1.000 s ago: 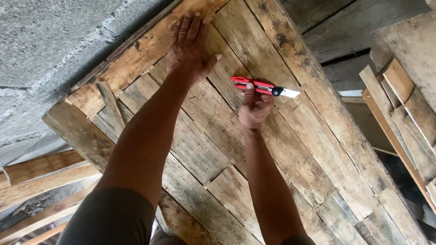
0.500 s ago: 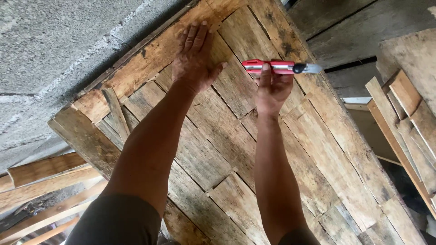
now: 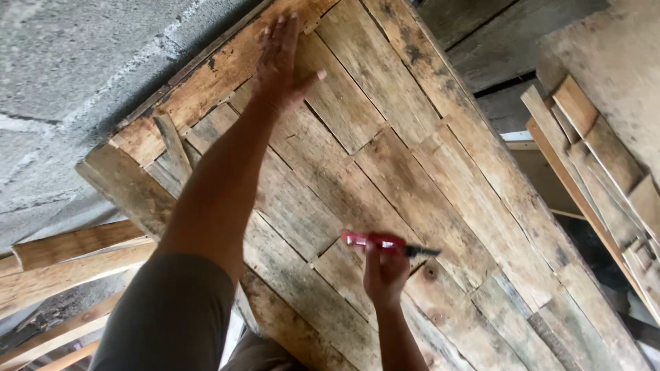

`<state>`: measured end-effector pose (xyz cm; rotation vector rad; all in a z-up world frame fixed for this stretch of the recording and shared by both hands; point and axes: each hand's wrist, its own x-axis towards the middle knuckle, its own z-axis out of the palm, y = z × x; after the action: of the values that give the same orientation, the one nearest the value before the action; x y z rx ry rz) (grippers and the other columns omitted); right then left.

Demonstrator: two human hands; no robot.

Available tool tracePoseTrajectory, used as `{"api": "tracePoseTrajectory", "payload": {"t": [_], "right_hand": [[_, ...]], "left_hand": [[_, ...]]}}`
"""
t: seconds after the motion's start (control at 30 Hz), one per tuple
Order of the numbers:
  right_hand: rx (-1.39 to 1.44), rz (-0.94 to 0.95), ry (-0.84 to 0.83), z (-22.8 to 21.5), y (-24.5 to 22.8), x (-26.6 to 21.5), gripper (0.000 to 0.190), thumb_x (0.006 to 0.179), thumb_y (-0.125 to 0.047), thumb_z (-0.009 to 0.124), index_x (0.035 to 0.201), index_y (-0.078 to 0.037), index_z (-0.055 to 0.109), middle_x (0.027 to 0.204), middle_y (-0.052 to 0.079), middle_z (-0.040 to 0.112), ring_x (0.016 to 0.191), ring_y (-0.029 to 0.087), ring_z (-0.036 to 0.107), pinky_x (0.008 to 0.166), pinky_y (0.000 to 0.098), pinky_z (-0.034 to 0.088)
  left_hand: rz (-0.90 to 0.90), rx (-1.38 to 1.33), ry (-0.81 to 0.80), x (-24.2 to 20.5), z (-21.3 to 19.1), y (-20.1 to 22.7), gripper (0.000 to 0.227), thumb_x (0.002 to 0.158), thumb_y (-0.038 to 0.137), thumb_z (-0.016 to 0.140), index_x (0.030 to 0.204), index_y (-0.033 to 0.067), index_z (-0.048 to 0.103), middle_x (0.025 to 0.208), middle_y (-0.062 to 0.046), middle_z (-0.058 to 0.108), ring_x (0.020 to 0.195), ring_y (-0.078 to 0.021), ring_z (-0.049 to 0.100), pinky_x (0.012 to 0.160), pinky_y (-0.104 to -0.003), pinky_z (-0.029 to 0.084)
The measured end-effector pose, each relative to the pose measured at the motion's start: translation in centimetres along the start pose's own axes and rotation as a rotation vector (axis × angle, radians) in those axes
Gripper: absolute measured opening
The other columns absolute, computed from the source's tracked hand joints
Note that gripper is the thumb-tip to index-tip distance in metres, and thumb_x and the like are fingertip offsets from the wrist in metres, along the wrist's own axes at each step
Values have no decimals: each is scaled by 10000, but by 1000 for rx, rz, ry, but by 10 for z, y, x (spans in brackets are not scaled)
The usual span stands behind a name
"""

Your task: The person is using a utility knife to cut and size thin wood strips for a woodworking project.

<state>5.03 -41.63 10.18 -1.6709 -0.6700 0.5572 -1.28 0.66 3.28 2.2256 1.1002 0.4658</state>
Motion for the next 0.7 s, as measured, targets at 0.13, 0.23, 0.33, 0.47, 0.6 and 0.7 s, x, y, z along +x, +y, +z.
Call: {"api": "tracePoseTrajectory", "payload": {"t": [0.13,0.23,0.33,0.47,0.6,0.7], "right_hand": [[-29,103,-95,-37,-16,-42,173,981,19,645,1154,10,647,1095,101,705,978,170,691,858,285,569],[63,194,-121,-57,-22,-62,185,969,12,619,1153,17,632,1088,101,705,934,194,731,781,320,636],[187,253,-123,-72,-19,-72,184,979,-6,597,1160,18,613,1040,116,699,863,248,768,685,344,660],[221,282,-159,-72,-26,-81,141,1024,-42,572,1152,11,600,980,135,709,790,271,778,640,333,638],[182,193,-195,-68,-19,-87,135,1051,-51,573,1166,14,599,988,132,710,828,237,743,702,329,628],[158,184,-240,-59,-37,-91,139,1050,-63,566,1166,6,601,959,130,719,802,214,733,692,322,621]], "left_hand": [[27,-356,40,-20,-13,-17,980,1030,559,695,1675,92,124,1755,-199,157,1607,-380,182,1316,-486,208],[86,-439,243,-66,-29,-35,785,1126,431,652,1677,113,192,1758,-159,209,1633,-332,275,1358,-435,277],[-9,-198,490,-139,-60,-24,637,1177,266,669,1666,37,332,1745,-211,289,1640,-391,305,1365,-462,281],[-311,-110,625,-267,-88,3,339,1019,112,697,1329,2,614,1306,-221,583,1226,-389,559,1037,-477,479],[-539,-117,704,-392,-46,7,122,1021,127,720,1084,34,673,946,-136,656,831,-286,621,753,-420,511],[-620,-62,658,-449,-28,39,214,867,143,810,964,50,644,877,-87,664,761,-268,615,699,-411,526]]}}
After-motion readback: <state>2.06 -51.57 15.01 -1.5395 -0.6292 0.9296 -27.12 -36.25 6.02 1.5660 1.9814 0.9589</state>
